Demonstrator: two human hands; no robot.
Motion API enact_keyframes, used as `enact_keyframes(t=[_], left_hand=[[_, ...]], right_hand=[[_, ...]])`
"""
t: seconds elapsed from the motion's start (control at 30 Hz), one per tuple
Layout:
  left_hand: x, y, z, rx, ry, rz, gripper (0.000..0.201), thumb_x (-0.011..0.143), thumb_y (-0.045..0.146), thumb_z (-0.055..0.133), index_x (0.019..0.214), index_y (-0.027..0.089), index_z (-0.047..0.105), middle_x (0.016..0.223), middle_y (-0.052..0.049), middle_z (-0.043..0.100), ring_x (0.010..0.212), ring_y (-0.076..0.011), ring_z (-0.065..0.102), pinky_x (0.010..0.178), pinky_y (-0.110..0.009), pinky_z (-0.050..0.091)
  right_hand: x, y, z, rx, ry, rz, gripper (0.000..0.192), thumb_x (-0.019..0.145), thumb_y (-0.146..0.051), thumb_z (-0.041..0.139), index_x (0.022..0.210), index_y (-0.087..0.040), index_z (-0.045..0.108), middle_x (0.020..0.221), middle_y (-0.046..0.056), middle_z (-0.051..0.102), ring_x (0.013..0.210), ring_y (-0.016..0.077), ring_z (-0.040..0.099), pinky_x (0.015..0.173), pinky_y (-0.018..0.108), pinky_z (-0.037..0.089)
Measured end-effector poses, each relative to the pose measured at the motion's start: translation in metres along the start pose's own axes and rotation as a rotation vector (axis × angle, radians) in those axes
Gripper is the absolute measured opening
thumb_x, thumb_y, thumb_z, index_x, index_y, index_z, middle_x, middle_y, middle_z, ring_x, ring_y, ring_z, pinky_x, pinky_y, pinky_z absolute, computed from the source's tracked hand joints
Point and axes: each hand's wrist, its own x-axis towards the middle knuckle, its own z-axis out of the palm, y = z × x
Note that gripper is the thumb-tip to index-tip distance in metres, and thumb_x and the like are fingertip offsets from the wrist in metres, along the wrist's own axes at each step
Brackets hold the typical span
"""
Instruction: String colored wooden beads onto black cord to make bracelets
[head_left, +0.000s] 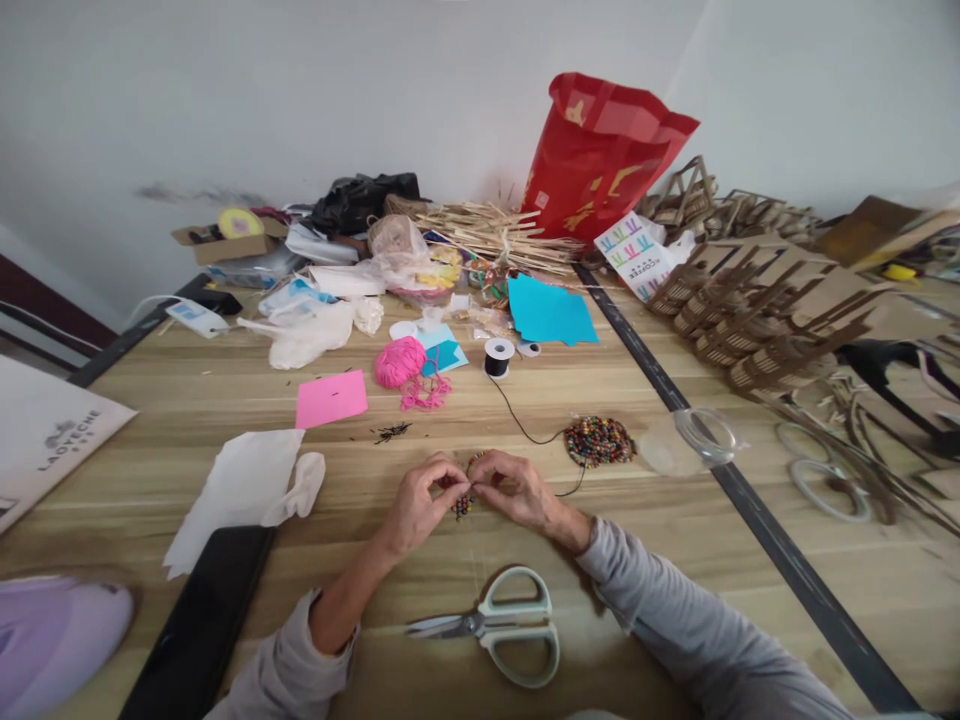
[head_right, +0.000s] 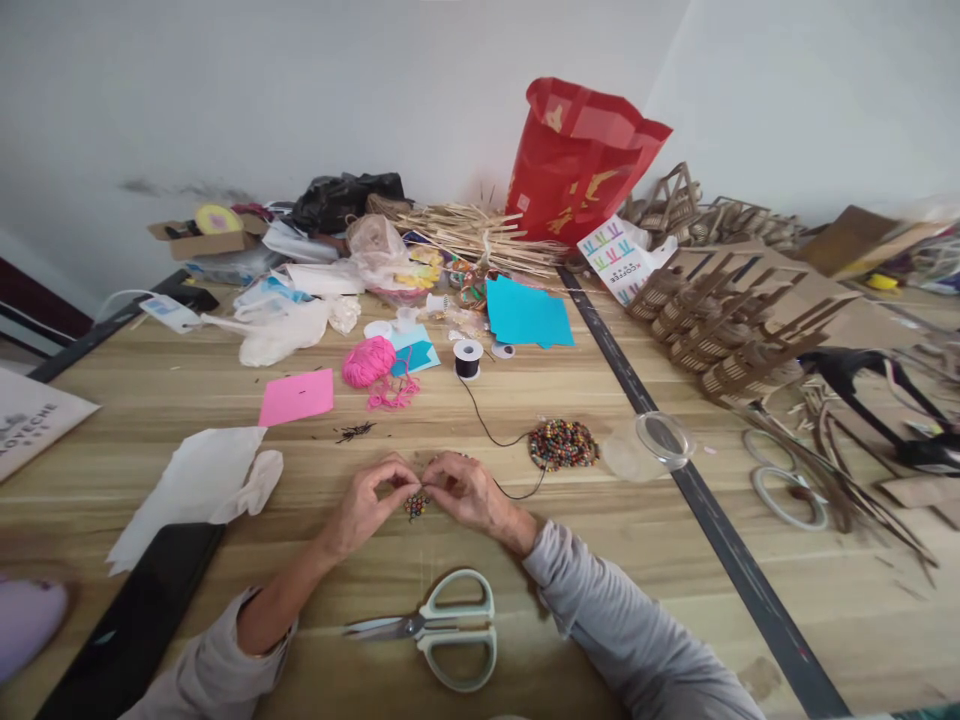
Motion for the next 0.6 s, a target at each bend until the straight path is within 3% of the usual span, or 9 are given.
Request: enact_keyframes(t=[0.27,0.6], left_hand=[[0.002,-0.007,-0.002,0.111,-0.041,0.016,0.009,0.075,0.016,0.065,0.067,0.017,0.066,0.07,-0.003,0.06,0.068,-0.0171,0.055,0.065,-0.026,0.041],[0.005,-0.012,-0.001,0.104,-0.057,-0.023,0.009,0.075,0.017,0.065,0.066,0.017,0.067,0.066,-0.002,0.06,0.064,-0.0159,0.053,0.061,-0.025,0.039]], right_hand=[[-0.005,0.009,0.004,-0.003,0.026,-0.025,0.023,0.091,-0.037,0.054,0.082,-0.017,0.061,0.079,0.006,0.062,0.074,0.0161,0.058,0.068,0.028,0.047],[-0.004,0.013,0.007,-0.058,0.022,-0.053,0.019,0.092,-0.031,0.052,0.081,-0.018,0.061,0.078,0.005,0.061,0.073,0.0159,0.057,0.067,0.026,0.045]])
